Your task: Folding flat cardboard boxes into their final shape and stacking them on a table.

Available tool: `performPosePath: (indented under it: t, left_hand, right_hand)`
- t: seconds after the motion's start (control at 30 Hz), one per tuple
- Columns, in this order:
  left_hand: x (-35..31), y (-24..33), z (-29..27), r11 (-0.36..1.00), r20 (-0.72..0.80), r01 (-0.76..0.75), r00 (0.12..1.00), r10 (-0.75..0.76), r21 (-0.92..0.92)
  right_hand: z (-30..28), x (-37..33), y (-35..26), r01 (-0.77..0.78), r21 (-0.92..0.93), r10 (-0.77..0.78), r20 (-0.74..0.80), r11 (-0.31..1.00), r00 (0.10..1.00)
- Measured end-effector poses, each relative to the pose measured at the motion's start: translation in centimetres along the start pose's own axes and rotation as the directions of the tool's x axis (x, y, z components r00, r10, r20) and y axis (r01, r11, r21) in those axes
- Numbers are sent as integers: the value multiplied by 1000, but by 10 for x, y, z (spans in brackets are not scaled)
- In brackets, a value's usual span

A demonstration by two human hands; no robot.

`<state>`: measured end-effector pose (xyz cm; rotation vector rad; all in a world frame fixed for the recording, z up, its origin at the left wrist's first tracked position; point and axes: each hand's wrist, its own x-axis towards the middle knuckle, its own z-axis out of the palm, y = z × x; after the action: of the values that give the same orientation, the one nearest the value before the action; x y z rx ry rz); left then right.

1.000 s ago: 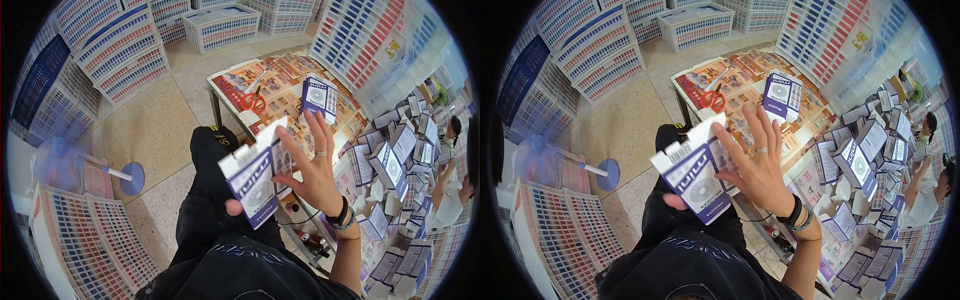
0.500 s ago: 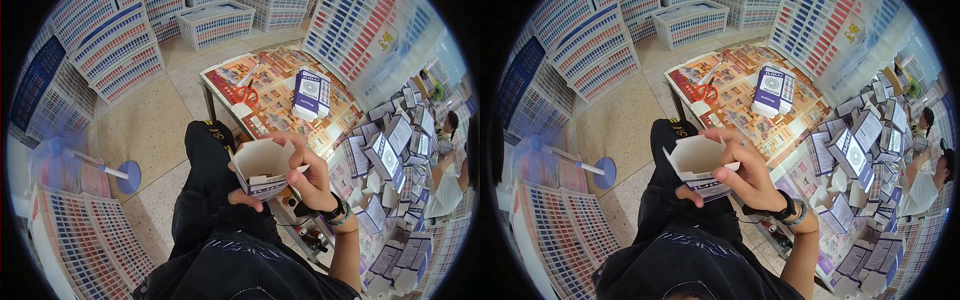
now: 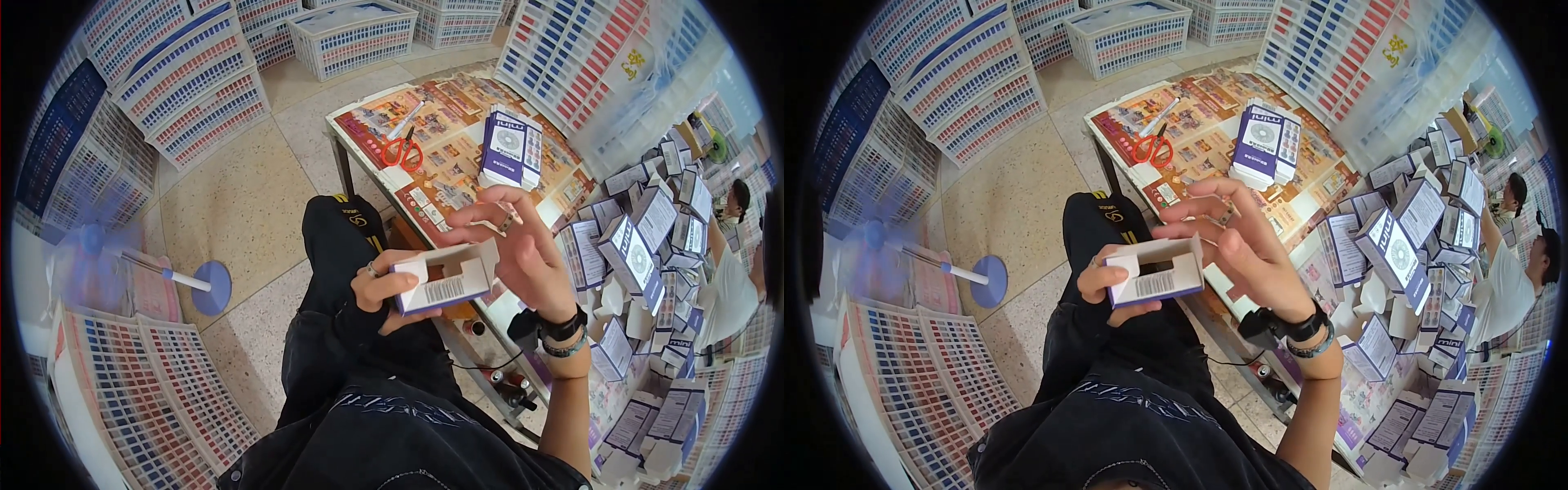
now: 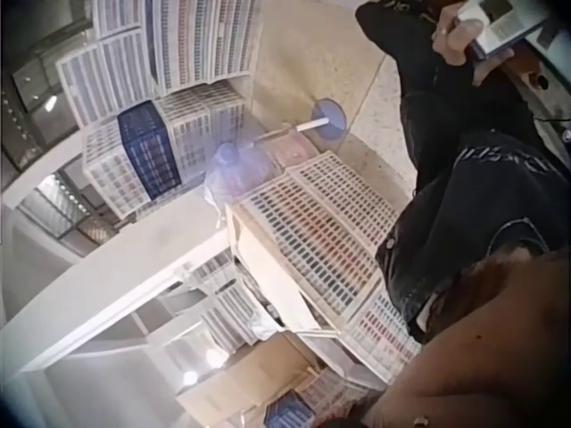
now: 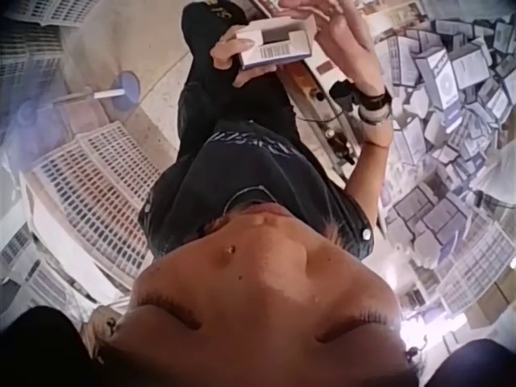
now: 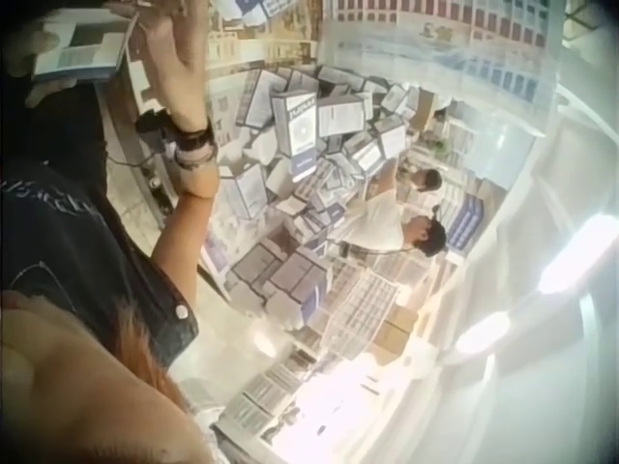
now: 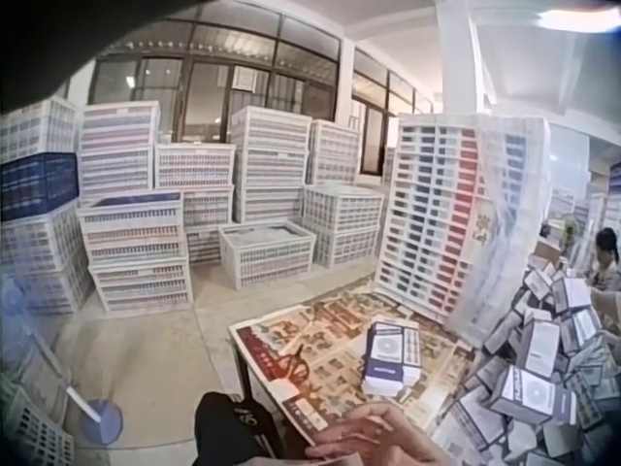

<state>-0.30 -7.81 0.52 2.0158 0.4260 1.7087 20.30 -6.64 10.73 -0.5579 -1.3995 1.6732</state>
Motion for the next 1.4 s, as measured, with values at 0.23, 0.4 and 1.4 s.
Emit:
performPosePath:
  t: [0.23,0.4,1.4]
  left_hand:
    - [0,5,-1,994,79,8,997,-17,109]
    - [-5,-5,-4,994,9,77,997,-77,-71]
    - [67,-35,20,998,261,45,964,-53,37]
  right_hand:
    - [5,3,4,-1,-353,27,70,936,997]
    - [-9,3,-5,249,-686,-119,231,684,966]
    - [-54,3,-33,533,-819,-396,426,214,813]
